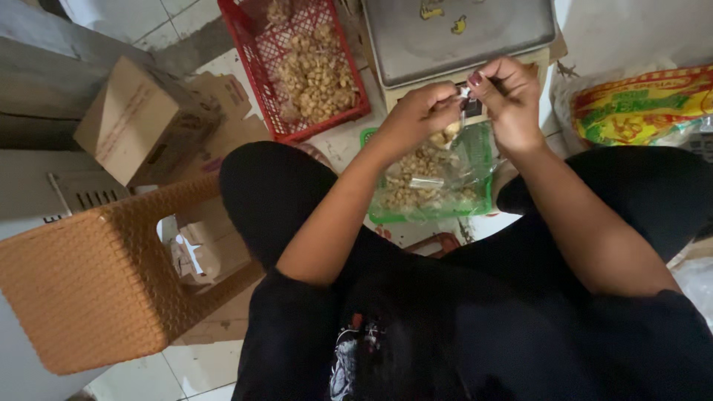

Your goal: The person fills plastic bags with peanuts by hand, places them on a digital scale to check their weight, and adjusts the quantity of peanuts to reach a target weight.

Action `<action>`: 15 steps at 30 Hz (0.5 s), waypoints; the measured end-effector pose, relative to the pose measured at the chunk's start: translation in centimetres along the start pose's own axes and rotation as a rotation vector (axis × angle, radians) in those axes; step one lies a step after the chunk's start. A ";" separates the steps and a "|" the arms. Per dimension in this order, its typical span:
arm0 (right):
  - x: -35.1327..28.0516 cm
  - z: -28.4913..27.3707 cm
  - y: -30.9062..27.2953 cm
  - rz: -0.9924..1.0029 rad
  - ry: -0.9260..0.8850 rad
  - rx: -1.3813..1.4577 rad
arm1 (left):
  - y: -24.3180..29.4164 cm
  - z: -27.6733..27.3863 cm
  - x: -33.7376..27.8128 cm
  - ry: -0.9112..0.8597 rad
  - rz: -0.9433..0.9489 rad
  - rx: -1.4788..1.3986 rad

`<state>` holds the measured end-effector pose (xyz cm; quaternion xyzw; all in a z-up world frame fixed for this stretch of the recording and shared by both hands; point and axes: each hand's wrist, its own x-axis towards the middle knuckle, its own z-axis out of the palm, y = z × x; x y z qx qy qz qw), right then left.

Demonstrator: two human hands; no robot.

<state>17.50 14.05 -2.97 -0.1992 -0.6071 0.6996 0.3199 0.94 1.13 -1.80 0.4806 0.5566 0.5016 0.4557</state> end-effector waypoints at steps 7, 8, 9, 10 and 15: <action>0.8 0.3 1.6 0.105 -0.218 -0.409 | -11.4 -3.1 -1.3 0.214 -0.269 -0.312; 0.4 0.4 2.2 0.179 -0.246 -0.539 | -13.3 -4.7 -2.4 0.273 -0.278 -0.410; 0.0 0.4 2.9 0.253 -0.275 -0.668 | -15.0 -6.6 -3.8 0.332 -0.287 -0.508; -0.5 0.2 3.6 0.241 -0.348 -0.759 | -16.7 -8.3 -4.7 0.390 -0.292 -0.608; -3.4 -1.6 8.9 0.346 -0.601 -1.002 | -23.3 -14.2 -8.1 0.905 -0.349 -0.857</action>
